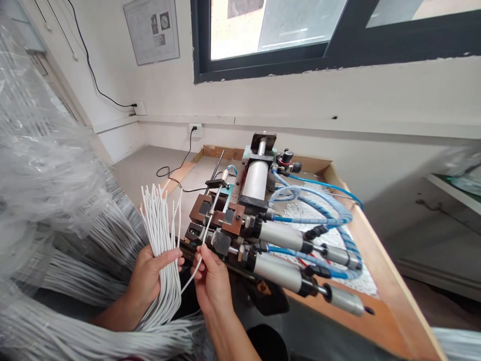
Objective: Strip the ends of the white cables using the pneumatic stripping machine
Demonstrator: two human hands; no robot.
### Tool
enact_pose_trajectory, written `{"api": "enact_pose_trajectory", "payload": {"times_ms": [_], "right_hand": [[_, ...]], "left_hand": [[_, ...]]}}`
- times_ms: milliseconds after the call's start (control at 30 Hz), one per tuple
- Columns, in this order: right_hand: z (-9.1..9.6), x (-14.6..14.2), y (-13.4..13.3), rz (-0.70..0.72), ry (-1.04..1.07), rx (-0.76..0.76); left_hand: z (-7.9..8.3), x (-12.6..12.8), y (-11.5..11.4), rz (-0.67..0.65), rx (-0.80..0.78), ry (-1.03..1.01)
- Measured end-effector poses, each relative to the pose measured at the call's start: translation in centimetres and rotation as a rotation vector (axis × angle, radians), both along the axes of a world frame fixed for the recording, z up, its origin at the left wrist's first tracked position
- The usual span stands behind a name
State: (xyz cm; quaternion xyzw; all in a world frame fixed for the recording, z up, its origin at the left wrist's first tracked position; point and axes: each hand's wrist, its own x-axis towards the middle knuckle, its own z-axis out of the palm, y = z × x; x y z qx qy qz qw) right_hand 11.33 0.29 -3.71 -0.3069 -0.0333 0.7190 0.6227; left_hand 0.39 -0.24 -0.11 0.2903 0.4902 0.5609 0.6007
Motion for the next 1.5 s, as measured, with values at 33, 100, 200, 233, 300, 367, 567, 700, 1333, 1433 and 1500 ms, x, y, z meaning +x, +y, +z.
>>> {"api": "enact_pose_trajectory", "payload": {"times_ms": [33, 100, 200, 233, 300, 367, 567, 700, 1333, 1433, 1500], "right_hand": [[0.0, 0.0, 0.1, 0.004, 0.026, -0.003], [0.1, 0.0, 0.2, 0.016, 0.066, -0.005], [0.3, 0.1, 0.2, 0.038, 0.099, -0.006], [0.4, 0.1, 0.3, 0.042, 0.109, -0.006], [0.4, 0.1, 0.3, 0.049, 0.128, -0.005], [0.3, 0.0, 0.4, 0.052, 0.141, 0.002], [0.1, -0.5, 0.3, 0.049, 0.089, 0.01], [0.8, -0.8, -0.2, 0.053, -0.099, 0.071], [0.1, -0.2, -1.2, -0.026, -0.315, -0.007], [0.0, -0.1, -0.9, -0.033, -0.284, -0.001], [-0.2, -0.2, -0.8, -0.027, -0.245, 0.011]], "left_hand": [[0.0, 0.0, 0.0, -0.003, 0.001, 0.002], [0.1, 0.0, 0.1, -0.009, 0.003, 0.006], [0.1, 0.1, 0.2, -0.016, 0.007, 0.012], [0.1, 0.1, 0.2, -0.016, 0.006, 0.013], [0.1, 0.2, 0.1, -0.01, 0.006, 0.014], [0.1, 0.2, 0.1, -0.006, 0.017, 0.01], [0.0, 0.4, -0.2, -0.023, 0.074, -0.005], [-0.7, 0.4, -0.5, -0.055, 0.108, 0.017], [-1.6, -0.2, -1.0, -0.07, -0.042, 0.0], [-1.8, -0.3, -1.0, -0.066, -0.05, 0.005], [-1.8, -0.3, -0.9, -0.057, -0.035, 0.002]]}}
